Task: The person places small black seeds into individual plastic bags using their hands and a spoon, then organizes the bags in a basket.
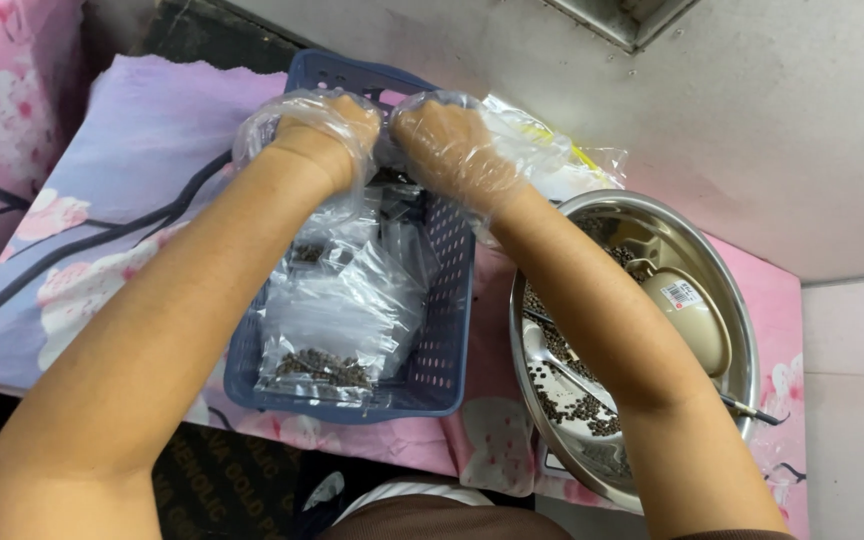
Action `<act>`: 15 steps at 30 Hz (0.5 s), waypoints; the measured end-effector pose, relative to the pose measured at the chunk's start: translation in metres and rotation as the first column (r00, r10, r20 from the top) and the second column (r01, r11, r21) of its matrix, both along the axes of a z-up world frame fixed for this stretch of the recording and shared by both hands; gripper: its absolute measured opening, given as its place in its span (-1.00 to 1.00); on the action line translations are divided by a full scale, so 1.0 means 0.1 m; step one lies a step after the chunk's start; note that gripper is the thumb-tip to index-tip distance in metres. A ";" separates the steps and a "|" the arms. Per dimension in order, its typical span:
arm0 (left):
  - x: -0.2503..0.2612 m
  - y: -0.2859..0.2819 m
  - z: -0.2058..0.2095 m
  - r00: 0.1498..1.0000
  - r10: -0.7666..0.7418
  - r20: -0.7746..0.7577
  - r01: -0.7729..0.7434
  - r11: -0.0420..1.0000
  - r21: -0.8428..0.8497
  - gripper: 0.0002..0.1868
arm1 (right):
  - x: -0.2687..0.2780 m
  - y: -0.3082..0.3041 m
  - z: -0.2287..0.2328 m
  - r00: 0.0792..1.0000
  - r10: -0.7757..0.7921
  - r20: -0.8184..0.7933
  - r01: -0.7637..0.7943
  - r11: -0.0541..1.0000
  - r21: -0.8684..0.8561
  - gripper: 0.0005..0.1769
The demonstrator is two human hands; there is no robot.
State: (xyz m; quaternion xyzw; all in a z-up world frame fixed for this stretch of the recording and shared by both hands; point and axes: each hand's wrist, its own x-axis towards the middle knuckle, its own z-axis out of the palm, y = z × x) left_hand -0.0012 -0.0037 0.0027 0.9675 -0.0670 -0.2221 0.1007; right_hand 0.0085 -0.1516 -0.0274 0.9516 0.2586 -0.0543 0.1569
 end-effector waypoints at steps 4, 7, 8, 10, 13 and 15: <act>-0.04 0.00 0.07 0.989 -0.150 0.010 0.149 0.985 0.082 -0.60 | 0.02 0.00 0.07 1.000 -0.005 0.009 0.005 1.000 0.024 -0.86; -0.07 0.03 0.02 0.981 -0.191 0.034 0.187 0.979 0.085 -0.61 | 0.02 -0.01 0.04 1.000 -0.006 0.014 0.006 0.999 0.034 -0.90; -0.07 0.03 0.00 0.980 -0.187 0.062 0.183 0.981 0.061 -0.62 | 0.02 -0.02 0.03 1.000 -0.013 0.013 0.013 0.999 0.046 -0.92; -0.08 0.05 0.01 0.981 -0.180 0.074 0.176 0.983 0.059 -0.61 | 0.00 -0.01 0.05 1.000 -0.007 0.024 0.006 0.998 0.055 -0.89; -0.07 0.03 0.04 0.978 -0.183 0.099 0.179 0.983 0.048 -0.58 | -0.04 -0.02 0.09 1.000 -0.018 0.023 0.015 0.995 0.104 -0.84; -0.08 0.04 0.05 0.977 -0.178 0.115 0.175 0.984 0.041 -0.54 | -0.06 -0.02 0.13 1.000 -0.020 0.015 0.017 0.989 0.144 -0.83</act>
